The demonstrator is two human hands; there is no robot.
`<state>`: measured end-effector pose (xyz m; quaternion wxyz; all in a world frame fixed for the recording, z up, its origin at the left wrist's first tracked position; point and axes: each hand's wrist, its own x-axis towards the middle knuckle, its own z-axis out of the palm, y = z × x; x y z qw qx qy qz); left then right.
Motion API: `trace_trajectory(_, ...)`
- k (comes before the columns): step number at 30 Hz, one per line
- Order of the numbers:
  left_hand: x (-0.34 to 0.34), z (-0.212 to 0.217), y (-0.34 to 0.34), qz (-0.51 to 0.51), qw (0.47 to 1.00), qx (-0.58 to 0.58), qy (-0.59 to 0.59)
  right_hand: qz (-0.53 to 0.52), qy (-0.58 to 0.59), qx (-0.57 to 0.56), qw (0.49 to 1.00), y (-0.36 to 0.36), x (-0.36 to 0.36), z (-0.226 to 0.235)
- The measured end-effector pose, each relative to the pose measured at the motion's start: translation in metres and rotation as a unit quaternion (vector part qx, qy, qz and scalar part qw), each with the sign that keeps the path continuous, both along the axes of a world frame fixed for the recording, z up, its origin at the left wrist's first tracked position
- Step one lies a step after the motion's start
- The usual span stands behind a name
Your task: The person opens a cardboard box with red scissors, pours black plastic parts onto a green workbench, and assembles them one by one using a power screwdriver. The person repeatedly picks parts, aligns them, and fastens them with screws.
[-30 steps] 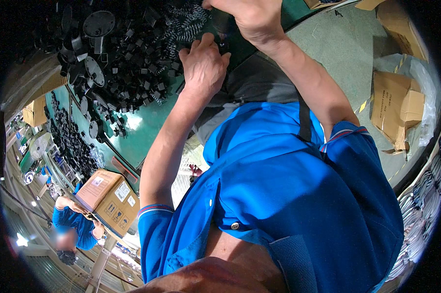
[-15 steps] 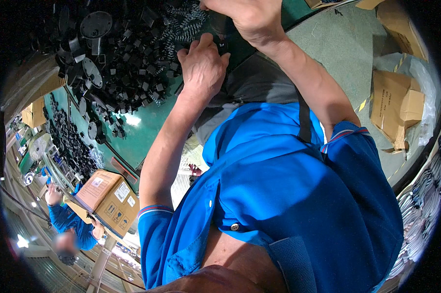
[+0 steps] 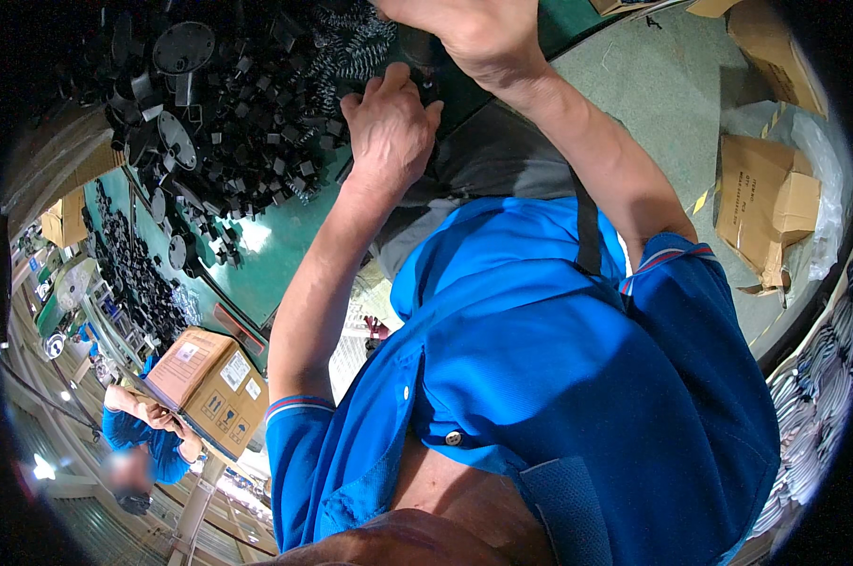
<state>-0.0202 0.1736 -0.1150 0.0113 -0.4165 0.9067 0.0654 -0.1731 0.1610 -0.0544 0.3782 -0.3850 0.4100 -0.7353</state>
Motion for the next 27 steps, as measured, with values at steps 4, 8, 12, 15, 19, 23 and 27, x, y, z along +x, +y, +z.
trace_trajectory(4,0.000,0.000,0.000,0.001,1.000,-0.002,-0.005,-0.001,0.007,-0.007,1.000,-0.001,0.002,0.002)
trace_trajectory(8,0.000,0.000,-0.001,-0.002,1.000,0.001,-0.016,0.016,0.027,0.043,0.999,0.002,0.002,0.013)
trace_trajectory(12,0.000,0.002,0.000,0.005,1.000,0.010,0.001,-0.017,0.131,-0.020,0.991,-0.003,0.007,0.001)
trace_trajectory(15,-0.002,0.003,0.000,0.014,1.000,0.022,-0.003,-0.002,0.098,0.008,0.995,-0.004,0.010,-0.001)
trace_trajectory(19,-0.004,-0.001,0.000,0.005,1.000,-0.006,-0.008,0.034,0.350,-0.113,0.929,-0.006,-0.013,-0.026)
trace_trajectory(23,0.003,-0.010,0.002,0.016,0.999,0.012,0.028,-0.008,0.348,-0.150,0.925,-0.018,-0.004,-0.037)
trace_trajectory(27,0.001,-0.001,0.001,0.009,1.000,0.010,-0.002,0.206,0.026,-0.034,0.978,-0.020,0.002,-0.031)
